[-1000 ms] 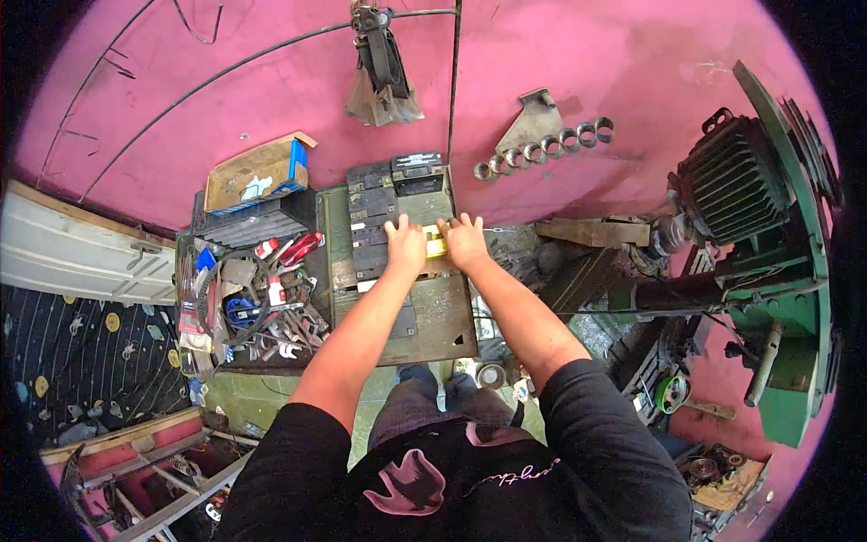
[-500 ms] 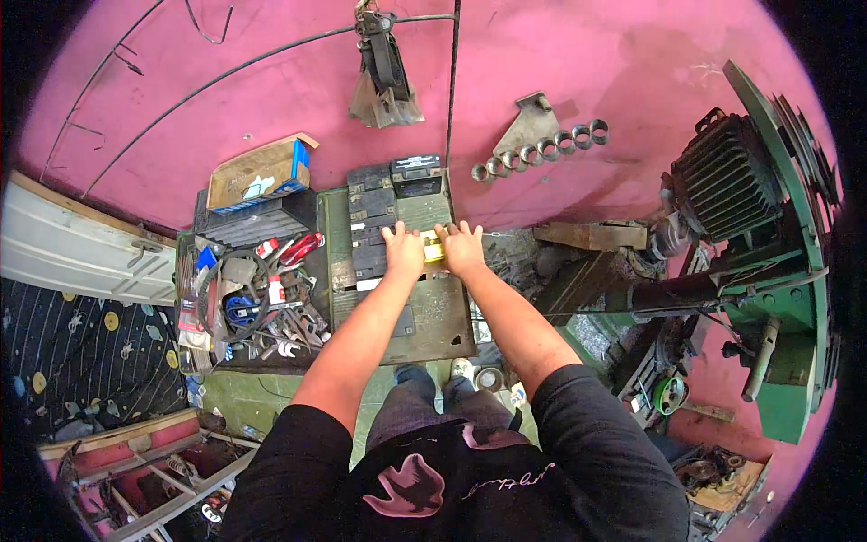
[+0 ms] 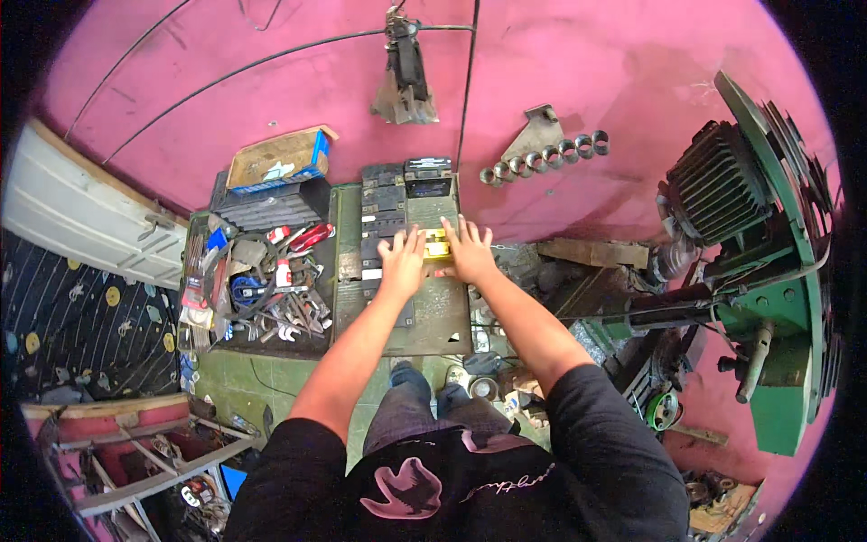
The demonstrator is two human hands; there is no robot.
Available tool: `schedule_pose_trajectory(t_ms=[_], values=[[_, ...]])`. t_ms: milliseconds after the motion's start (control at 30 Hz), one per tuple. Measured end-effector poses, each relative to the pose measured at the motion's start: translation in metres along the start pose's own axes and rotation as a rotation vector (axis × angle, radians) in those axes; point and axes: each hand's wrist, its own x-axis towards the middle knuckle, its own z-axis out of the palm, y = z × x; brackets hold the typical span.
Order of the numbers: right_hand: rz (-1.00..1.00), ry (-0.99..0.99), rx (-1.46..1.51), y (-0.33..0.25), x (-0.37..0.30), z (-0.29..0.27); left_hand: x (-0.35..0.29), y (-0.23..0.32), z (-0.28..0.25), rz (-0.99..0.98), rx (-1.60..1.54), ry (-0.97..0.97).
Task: The person cleans several small metal blocks and yellow boxes in a workshop. They pick up each item from a shelf, wipe it with a cloth, and place it on a workbench. The person handles the items one at a time, repeating the wiping process for each object.
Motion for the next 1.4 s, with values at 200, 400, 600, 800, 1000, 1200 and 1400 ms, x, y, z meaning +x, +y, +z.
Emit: schedule_pose_trajectory(t_ms=[200,400,600,800,1000,1200,1400], values=[[0.064,0.041,0.352,-0.029,-0.175,0.012,-0.206,-0.003,-0.075,-0.249,-0.299,0.090],[0.079,-0.286,0.510,-0.060,-0.336,0.036,-0.549,0.026,-0.036,-0.977,-0.305,-0.433],[-0.003,-0.824,0.484,-0.071,-0.313,0.102,-0.770,0.080,-0.026,-1.463,-0.518,-0.812],[-0.036,-0.831,0.270,-0.164,-0.263,0.149,-0.852,0.108,-0.041,-1.606,-0.661,-0.393],[-0.461,-0.923,0.106,-0.356,-0.275,0.177,-0.920,0.117,-0.082,-1.858,-0.681,-0.281],[-0.768,-0.957,0.030,-0.526,-0.312,0.179,-0.981,0.169,-0.131,-2.314,-0.563,0.111],[-0.975,-0.929,-0.008,-0.628,-0.345,0.177,-0.994,0.241,-0.127,-2.554,-0.614,0.223]])
